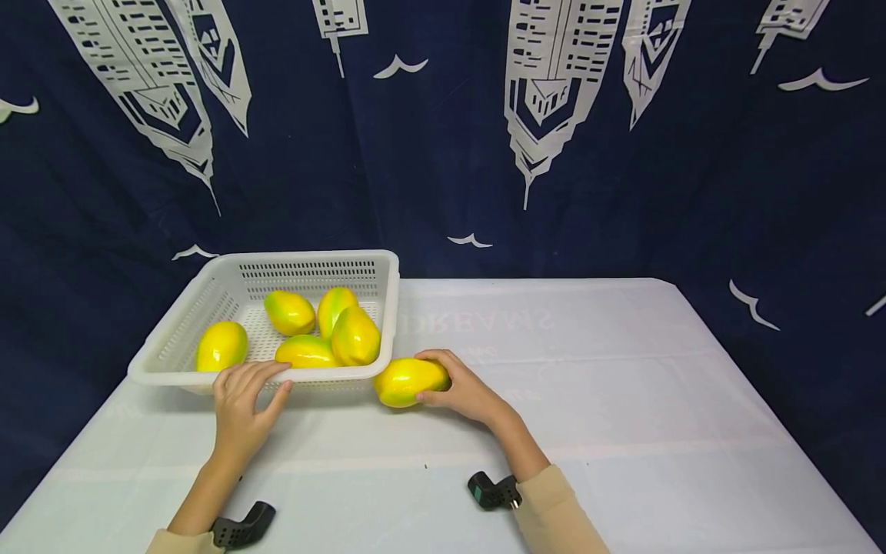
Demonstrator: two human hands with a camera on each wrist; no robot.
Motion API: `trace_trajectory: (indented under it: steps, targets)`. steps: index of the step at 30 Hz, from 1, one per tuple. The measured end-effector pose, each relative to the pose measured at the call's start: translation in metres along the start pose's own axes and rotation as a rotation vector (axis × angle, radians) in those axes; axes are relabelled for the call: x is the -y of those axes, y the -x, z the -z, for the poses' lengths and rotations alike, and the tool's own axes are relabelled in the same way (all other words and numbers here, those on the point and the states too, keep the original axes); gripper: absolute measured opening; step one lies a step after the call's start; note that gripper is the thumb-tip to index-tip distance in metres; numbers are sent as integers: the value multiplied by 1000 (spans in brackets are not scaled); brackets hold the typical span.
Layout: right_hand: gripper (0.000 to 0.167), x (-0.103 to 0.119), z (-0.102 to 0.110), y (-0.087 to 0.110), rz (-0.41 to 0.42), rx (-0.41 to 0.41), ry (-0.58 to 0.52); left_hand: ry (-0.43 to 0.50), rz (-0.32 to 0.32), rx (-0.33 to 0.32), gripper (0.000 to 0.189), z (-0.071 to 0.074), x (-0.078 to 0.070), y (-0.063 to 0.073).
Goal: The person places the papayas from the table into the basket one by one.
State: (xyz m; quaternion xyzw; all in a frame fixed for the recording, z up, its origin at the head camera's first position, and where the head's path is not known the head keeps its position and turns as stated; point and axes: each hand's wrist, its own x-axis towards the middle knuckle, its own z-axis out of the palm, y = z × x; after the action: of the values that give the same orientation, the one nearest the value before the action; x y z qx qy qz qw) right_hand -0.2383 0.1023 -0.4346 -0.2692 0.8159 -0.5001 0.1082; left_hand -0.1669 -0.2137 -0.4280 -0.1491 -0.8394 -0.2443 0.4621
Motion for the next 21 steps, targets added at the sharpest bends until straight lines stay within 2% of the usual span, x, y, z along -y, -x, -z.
trace_trajectory:
  steps: [8, 21]
  targets:
    - [60, -3, 2, 2, -34, 26, -51, -15, -6, -16, 44, -1, 1, 0]
    - [60, -2, 9, 4, -14, 80, -31, -15, -16, -27, 42, -1, 0, -1]
